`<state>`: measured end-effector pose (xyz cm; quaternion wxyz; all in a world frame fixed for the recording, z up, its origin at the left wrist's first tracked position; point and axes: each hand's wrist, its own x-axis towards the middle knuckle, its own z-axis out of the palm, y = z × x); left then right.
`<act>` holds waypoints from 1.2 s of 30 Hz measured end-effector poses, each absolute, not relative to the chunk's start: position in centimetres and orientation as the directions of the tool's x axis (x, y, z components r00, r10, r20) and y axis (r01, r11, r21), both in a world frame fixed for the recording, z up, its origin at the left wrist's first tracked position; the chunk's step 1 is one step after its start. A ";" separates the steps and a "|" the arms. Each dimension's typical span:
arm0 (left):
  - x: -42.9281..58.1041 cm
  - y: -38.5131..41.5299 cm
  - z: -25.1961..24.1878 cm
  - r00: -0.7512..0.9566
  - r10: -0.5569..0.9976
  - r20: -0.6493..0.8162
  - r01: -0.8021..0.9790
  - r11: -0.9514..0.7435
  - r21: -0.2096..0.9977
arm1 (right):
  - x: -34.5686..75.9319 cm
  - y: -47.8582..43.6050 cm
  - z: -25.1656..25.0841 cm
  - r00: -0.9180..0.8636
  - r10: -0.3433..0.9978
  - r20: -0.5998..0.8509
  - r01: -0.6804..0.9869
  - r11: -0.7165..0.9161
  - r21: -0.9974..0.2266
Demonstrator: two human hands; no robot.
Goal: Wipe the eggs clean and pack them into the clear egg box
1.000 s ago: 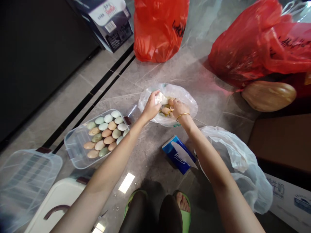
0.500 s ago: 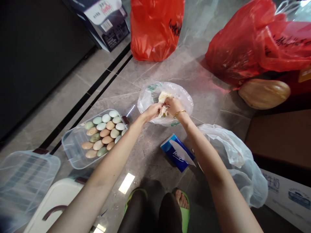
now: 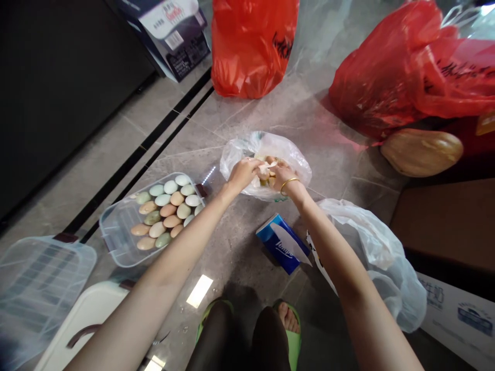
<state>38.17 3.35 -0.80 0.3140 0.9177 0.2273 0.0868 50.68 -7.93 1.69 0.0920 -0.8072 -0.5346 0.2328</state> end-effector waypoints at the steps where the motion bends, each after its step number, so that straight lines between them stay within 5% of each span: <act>1: 38.3 2.9 -1.1 0.904 0.426 0.033 0.330 -0.744 0.581 | 50.1 -8.5 1.7 0.356 0.880 -0.313 0.825 -0.454 -0.337; 6: 38.9 1.8 -2.8 0.874 0.485 -0.012 0.420 -0.744 0.520 | 47.9 -10.0 2.2 0.440 0.775 -0.453 0.839 -0.535 -0.101; 14: 38.6 4.5 -3.5 0.728 0.633 -0.264 0.621 -0.444 0.646 | 47.6 -10.1 1.8 0.437 0.788 -0.433 0.844 -0.526 -0.104; 29: 37.7 4.5 -3.0 0.727 0.652 -0.215 0.620 -0.489 0.613 | 46.5 -10.6 3.3 0.447 0.776 -0.445 0.838 -0.538 -0.097; 36: 38.1 4.3 -3.1 0.747 0.623 -0.231 0.549 -0.382 0.743 | 46.8 -10.3 3.0 0.473 0.802 -0.363 0.814 -0.556 -0.169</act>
